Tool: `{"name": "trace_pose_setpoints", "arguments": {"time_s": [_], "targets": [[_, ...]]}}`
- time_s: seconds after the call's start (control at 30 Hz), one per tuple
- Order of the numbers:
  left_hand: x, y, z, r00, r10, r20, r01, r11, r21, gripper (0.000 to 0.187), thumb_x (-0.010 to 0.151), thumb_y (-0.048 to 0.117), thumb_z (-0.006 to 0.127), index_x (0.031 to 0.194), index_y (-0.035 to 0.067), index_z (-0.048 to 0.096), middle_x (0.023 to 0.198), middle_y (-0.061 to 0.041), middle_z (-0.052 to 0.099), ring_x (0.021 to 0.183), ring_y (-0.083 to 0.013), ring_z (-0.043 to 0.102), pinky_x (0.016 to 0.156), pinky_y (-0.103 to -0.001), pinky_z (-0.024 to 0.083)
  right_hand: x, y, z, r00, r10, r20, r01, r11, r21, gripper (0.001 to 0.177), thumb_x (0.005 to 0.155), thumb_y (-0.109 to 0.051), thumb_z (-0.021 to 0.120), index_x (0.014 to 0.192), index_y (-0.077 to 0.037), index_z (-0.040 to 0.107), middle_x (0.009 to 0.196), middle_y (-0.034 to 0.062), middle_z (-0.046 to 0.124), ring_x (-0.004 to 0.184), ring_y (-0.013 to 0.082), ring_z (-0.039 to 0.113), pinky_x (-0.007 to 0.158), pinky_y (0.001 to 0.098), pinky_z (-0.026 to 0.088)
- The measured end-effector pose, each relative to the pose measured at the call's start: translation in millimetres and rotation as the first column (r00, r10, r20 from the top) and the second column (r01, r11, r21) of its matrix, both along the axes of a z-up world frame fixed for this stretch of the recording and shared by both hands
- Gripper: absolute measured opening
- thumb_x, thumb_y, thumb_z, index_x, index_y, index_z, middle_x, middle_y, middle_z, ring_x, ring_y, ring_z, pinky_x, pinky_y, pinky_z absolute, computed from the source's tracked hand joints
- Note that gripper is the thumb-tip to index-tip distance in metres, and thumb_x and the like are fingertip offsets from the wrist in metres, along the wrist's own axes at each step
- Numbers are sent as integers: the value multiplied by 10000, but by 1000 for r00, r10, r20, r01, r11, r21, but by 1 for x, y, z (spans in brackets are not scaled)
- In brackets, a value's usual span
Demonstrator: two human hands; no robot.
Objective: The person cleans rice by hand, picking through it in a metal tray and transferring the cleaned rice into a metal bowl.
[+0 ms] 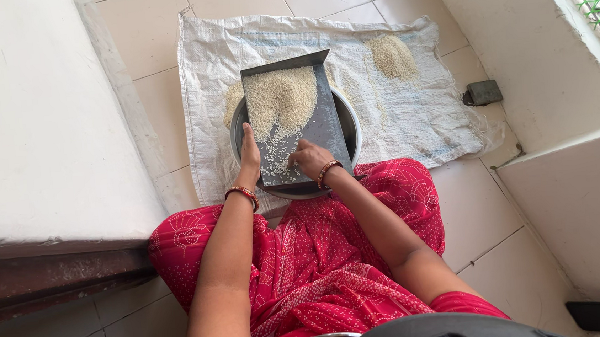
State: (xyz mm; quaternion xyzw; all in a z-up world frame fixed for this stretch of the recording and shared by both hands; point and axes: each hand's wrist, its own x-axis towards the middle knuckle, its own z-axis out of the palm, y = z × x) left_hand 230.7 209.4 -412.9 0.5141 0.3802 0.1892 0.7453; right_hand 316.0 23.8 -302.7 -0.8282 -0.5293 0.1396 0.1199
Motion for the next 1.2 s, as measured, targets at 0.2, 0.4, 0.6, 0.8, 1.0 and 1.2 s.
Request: {"name": "trace_pose_setpoints", "arguments": {"time_s": [0.2, 0.4, 0.6, 0.8, 1.0, 1.2], "targets": [[0, -1, 4, 1000, -6, -25, 6, 1000, -5, 1094, 885, 838, 250, 1608, 20, 174, 1689, -173, 179, 1562, -301, 161, 1244, -443, 173, -3, 2, 8, 999, 38, -5, -38, 999, -1, 314, 896, -72, 614, 1002, -308, 792, 1102, 40, 628, 1024, 235, 672, 851, 389, 559], [-1, -3, 8, 998, -1, -68, 2, 1000, 9, 1106, 875, 850, 238, 1598, 13, 212, 1678, -177, 216, 1553, -309, 195, 1239, -449, 196, 5, 0, -1, 999, -36, 15, 36, 998, 45, 220, 941, -75, 575, 1050, -203, 718, 1091, 47, 642, 953, 266, 691, 820, 418, 560], [-2, -5, 13, 996, -17, -93, 19, 1000, 21, 1105, 874, 850, 222, 1601, 18, 199, 1676, -182, 201, 1551, -313, 178, 1237, -458, 191, 17, -5, -18, 999, 38, 10, -39, 996, 78, 105, 904, -190, 632, 976, -172, 706, 1024, 39, 676, 955, 267, 699, 827, 426, 561], [1, -5, 8, 999, -5, -48, 5, 1000, 12, 1108, 867, 859, 234, 1606, 34, 196, 1689, -170, 191, 1563, -309, 169, 1247, -460, 182, 6, -2, -8, 995, 86, -50, -87, 996, -19, 109, 897, -226, 649, 952, -198, 739, 1010, 29, 683, 939, 261, 699, 829, 418, 553], [-2, -3, 10, 999, 11, 46, -5, 991, -136, 1076, 850, 857, 232, 1638, 147, 53, 1707, -141, 54, 1567, -312, 63, 1244, -496, 114, 14, 4, -28, 990, 107, -87, -109, 994, -25, 108, 856, -232, 696, 940, -172, 726, 1023, 32, 707, 962, 261, 700, 836, 420, 554], [0, -2, 10, 997, 21, 74, -10, 990, -139, 1079, 838, 861, 240, 1637, 163, 44, 1710, -129, 43, 1568, -306, 58, 1245, -498, 95, 15, 2, -34, 984, 121, -127, -105, 986, 126, 133, 906, -244, 686, 1001, -151, 701, 1025, 65, 692, 946, 272, 701, 847, 420, 559]]}}
